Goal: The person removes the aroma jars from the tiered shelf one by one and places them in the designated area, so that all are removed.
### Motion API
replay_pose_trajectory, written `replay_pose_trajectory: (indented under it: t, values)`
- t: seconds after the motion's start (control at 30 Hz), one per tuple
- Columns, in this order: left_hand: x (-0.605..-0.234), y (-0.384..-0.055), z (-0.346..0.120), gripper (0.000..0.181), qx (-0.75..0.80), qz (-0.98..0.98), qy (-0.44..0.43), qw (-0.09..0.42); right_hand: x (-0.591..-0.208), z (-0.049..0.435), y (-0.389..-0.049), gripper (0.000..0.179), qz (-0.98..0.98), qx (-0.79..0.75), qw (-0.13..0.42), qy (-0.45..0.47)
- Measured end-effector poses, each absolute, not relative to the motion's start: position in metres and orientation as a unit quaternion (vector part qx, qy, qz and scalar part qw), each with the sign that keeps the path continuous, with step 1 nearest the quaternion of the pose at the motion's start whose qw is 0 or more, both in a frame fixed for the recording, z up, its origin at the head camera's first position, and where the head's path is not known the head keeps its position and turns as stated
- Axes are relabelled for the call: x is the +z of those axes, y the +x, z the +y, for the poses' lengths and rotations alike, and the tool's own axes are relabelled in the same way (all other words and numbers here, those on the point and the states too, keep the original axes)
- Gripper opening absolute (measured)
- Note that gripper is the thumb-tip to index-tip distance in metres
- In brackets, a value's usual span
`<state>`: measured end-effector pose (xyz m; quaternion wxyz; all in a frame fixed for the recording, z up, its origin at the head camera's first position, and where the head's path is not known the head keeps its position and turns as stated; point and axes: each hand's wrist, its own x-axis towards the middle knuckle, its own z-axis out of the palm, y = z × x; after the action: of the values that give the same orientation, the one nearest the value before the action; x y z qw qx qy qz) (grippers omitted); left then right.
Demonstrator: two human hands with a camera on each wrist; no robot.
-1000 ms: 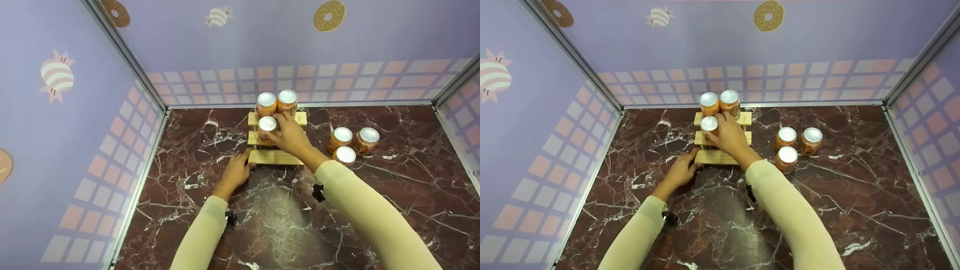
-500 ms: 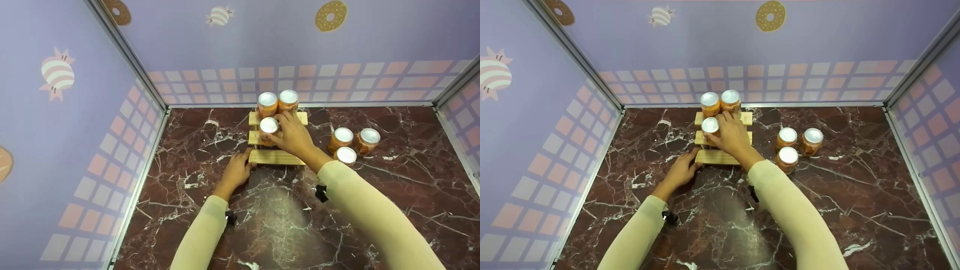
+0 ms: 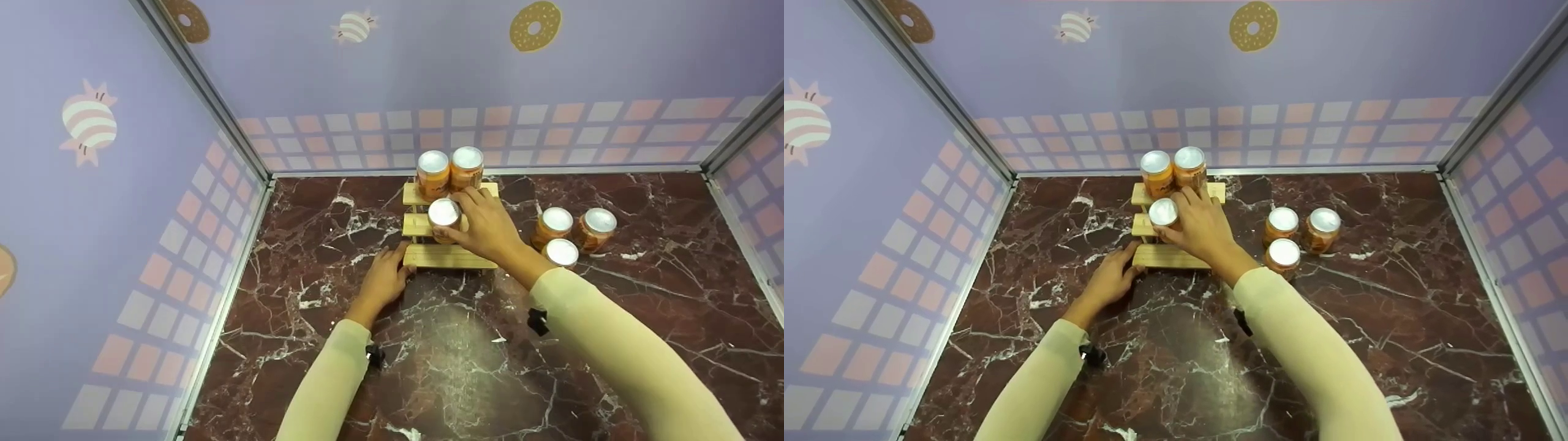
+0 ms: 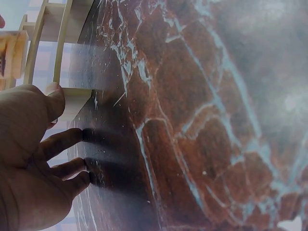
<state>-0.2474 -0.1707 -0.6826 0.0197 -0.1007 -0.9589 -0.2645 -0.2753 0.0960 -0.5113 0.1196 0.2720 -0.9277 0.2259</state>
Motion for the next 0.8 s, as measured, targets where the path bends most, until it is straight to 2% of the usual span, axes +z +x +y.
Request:
replay_pose_trajectory:
  t: [0.8]
  values:
    - [-0.677, -0.246, -0.168, 0.069, -0.278, -0.957, -0.087, 0.008, -0.508, 0.16, -0.259, 0.072, -0.92, 0.266, 0.128, 0.259]
